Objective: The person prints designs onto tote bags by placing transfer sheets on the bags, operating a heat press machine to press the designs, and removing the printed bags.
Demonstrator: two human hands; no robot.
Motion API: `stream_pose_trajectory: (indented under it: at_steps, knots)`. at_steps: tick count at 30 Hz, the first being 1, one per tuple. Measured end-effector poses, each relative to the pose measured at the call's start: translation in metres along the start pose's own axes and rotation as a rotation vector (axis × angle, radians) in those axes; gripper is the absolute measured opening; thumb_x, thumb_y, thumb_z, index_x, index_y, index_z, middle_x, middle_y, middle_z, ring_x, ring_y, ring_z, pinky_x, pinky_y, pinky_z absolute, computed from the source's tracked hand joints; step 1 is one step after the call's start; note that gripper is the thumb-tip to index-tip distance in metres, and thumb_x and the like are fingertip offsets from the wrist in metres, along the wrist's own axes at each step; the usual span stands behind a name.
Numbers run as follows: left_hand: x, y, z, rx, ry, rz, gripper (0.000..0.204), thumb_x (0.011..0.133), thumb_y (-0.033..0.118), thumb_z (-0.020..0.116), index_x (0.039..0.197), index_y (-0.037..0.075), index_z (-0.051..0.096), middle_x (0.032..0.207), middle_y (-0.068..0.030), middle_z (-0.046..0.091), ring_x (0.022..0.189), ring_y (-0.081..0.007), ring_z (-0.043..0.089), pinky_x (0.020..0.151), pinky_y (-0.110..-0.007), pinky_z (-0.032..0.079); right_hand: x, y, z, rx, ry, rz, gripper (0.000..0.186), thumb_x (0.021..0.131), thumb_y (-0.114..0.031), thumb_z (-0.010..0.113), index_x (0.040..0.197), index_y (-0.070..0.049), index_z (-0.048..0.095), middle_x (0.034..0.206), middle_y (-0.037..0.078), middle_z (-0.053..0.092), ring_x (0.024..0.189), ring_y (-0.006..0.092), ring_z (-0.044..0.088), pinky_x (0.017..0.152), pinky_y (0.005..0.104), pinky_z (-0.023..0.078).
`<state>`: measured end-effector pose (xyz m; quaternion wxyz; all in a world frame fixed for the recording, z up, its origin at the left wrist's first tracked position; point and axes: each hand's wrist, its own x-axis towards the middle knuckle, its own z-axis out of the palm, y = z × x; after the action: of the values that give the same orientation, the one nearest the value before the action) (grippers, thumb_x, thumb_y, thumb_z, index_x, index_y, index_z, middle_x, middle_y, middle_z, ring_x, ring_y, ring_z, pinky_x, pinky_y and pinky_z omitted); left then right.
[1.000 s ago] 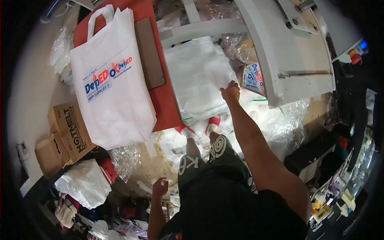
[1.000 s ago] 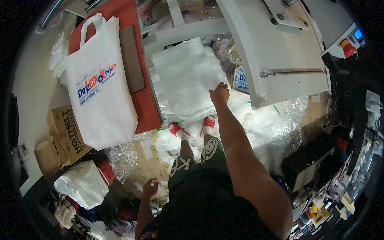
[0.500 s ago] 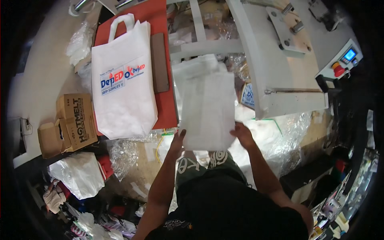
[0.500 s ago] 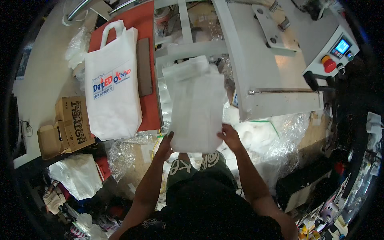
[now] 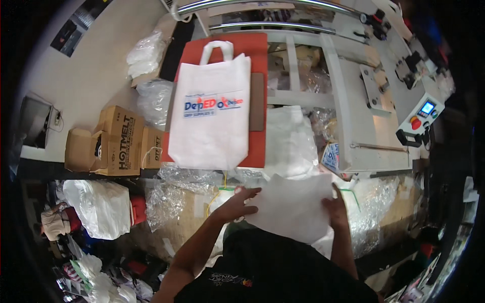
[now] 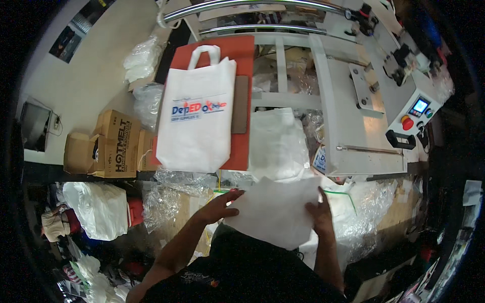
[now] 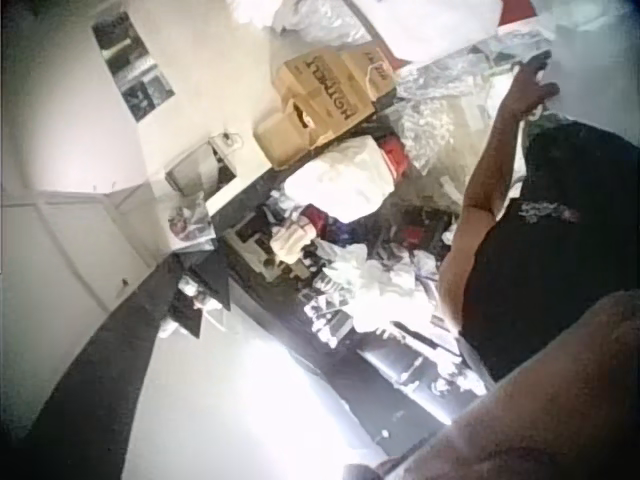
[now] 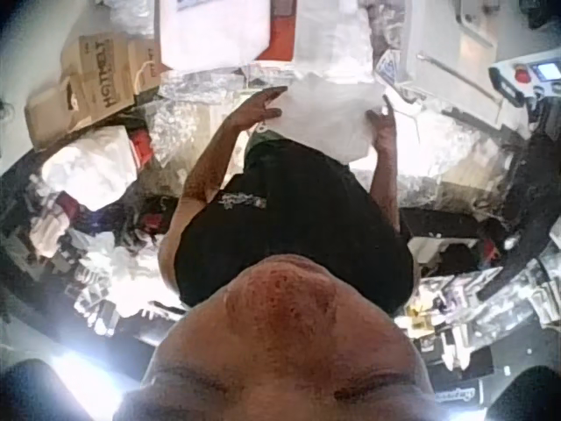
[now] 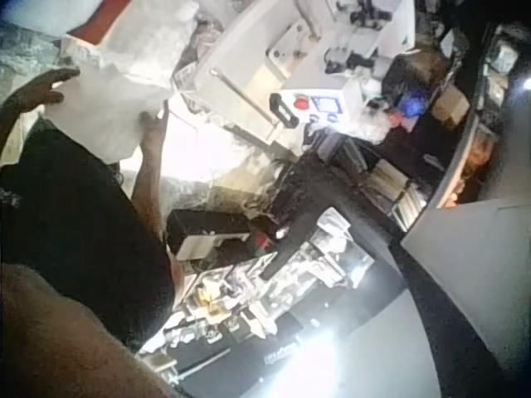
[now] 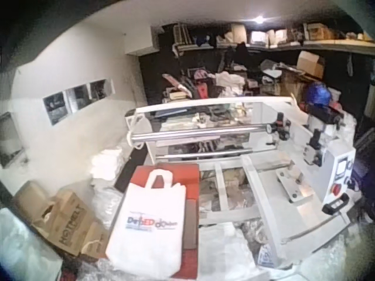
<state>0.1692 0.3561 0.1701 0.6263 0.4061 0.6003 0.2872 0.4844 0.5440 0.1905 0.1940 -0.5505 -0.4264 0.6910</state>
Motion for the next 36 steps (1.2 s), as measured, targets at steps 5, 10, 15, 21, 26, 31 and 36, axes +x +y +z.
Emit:
stream_pose_trajectory:
  at_steps: [5,10,15,21,26,31,36]
  knots:
    - [-0.064,0.131,-0.069,-0.190,-0.106,0.128,0.080,0.075,0.000,0.070,0.146,0.006,0.034,0.140,-0.0159,0.046,0.130,-0.0302,0.043,0.106,-0.042,0.040,-0.041,-0.156,0.043,-0.408,0.011,-0.391,0.040,0.084,-0.010,0.065,0.123,-0.002,0.058,0.101,0.006,0.064,0.091,0.0145,0.058,0.084,0.0280,0.047]
    - [-0.130,0.233,-0.159,-0.109,0.053,0.616,0.064,0.075,-0.006,0.073,0.135,0.007,0.051,0.125,-0.0059,0.058,0.108,-0.0155,0.057,0.095,-0.030,0.048,-0.092,-0.305,0.133,-0.256,0.028,-1.022,0.026,0.087,-0.022,0.069,0.104,-0.003,0.064,0.100,0.002,0.063,0.092,0.0117,0.056,0.087,0.0281,0.043]
    - [-0.213,0.305,-0.204,0.397,0.729,1.323,0.054,0.080,-0.014,0.056,0.131,-0.003,0.047,0.126,-0.0123,0.055,0.117,-0.0171,0.052,0.099,-0.029,0.041,-0.143,-0.386,0.172,-0.270,-0.171,-1.750,0.032,0.089,0.002,0.061,0.121,0.001,0.055,0.102,0.004,0.063,0.084,0.0024,0.055,0.068,0.0141,0.042]
    - [-0.236,0.310,-0.230,1.103,1.470,1.439,0.035,0.086,0.004,0.062,0.120,0.000,0.056,0.117,-0.0128,0.058,0.098,-0.0164,0.058,0.086,-0.028,0.046,-0.136,-0.380,0.273,-0.007,0.116,-1.773,0.020,0.095,-0.018,0.061,0.110,-0.006,0.066,0.105,0.002,0.066,0.084,0.0048,0.057,0.072,0.0185,0.044]
    - [-0.188,0.267,-0.255,0.617,1.561,1.177,0.027,0.088,0.008,0.060,0.114,0.000,0.060,0.097,-0.0142,0.062,0.084,-0.0248,0.060,0.079,-0.032,0.047,-0.072,-0.346,0.325,-0.181,0.320,-1.634,0.017,0.089,-0.014,0.067,0.104,-0.005,0.068,0.103,0.007,0.067,0.095,0.0140,0.061,0.087,0.0250,0.046]
    - [-0.074,0.114,-0.301,0.757,1.261,0.384,0.049,0.090,0.015,0.052,0.139,0.010,0.046,0.112,-0.0203,0.062,0.104,-0.0365,0.060,0.088,-0.043,0.049,0.144,-0.207,0.321,-0.729,0.201,-1.263,0.025,0.085,-0.004,0.060,0.109,-0.006,0.065,0.100,0.018,0.068,0.095,0.0287,0.066,0.080,0.0360,0.052]
    - [-0.023,-0.011,-0.287,0.834,1.029,-0.013,0.047,0.088,0.019,0.054,0.134,0.015,0.052,0.108,-0.0175,0.061,0.094,-0.0357,0.064,0.081,-0.049,0.052,0.187,-0.099,0.348,-0.986,0.112,-0.912,0.033,0.086,-0.018,0.062,0.118,-0.010,0.063,0.106,0.020,0.066,0.097,0.0374,0.063,0.086,0.0464,0.049]
